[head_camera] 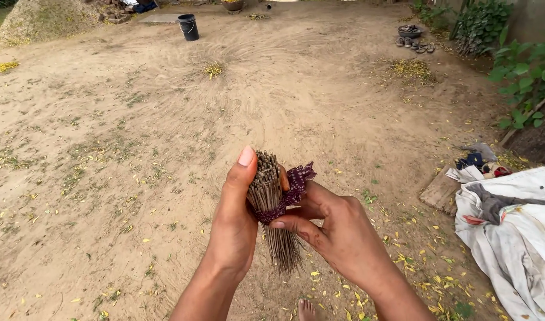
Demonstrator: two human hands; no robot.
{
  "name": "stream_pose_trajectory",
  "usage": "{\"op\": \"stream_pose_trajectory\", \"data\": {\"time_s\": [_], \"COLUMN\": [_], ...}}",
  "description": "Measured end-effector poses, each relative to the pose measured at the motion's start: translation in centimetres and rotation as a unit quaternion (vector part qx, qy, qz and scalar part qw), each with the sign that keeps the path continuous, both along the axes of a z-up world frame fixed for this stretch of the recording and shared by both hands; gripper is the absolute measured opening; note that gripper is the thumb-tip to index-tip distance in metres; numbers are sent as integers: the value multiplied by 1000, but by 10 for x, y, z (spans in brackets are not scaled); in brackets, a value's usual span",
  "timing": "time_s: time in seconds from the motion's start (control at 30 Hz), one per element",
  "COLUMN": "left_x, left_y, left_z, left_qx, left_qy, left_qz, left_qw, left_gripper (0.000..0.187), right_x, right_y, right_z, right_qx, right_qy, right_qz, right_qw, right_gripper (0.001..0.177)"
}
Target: Sweeping yellow leaves from a dirt yard using a handmade bundle broom.
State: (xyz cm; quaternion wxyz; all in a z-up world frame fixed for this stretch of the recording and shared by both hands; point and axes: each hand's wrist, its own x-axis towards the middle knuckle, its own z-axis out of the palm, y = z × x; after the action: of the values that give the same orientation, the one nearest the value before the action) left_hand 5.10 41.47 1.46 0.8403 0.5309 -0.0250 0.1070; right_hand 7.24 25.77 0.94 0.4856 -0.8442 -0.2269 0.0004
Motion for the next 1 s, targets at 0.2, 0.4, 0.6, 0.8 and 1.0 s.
{"op": "stream_pose_trajectory", "data": {"time_s": [0.2, 0.4, 0.6, 0.8, 1.0], "left_x": [91, 170, 213, 252, 300], "left_y": [39, 82, 149, 233, 340], "left_z": [4, 17, 8, 4, -7], "left_qx": [49, 3, 12, 6, 51], "left_qy": [-39, -27, -43, -36, -93], "left_qz": [19, 64, 119, 139, 84], "left_qw": [998, 998, 992, 990, 991], "left_gripper": [59, 67, 62, 66, 60], "right_x": [107, 200, 263, 311, 343], "right_y": [34, 86, 156, 244, 344], "right_z": [2, 24, 6, 2, -1], "right_qx": [44, -49, 11, -2, 20], "right_qy": [-13, 41, -21, -24, -18], "right_qz": [57, 68, 151, 167, 144], "right_qw": [997, 996, 988, 986, 989], "right_gripper": [43, 41, 38, 38, 39]}}
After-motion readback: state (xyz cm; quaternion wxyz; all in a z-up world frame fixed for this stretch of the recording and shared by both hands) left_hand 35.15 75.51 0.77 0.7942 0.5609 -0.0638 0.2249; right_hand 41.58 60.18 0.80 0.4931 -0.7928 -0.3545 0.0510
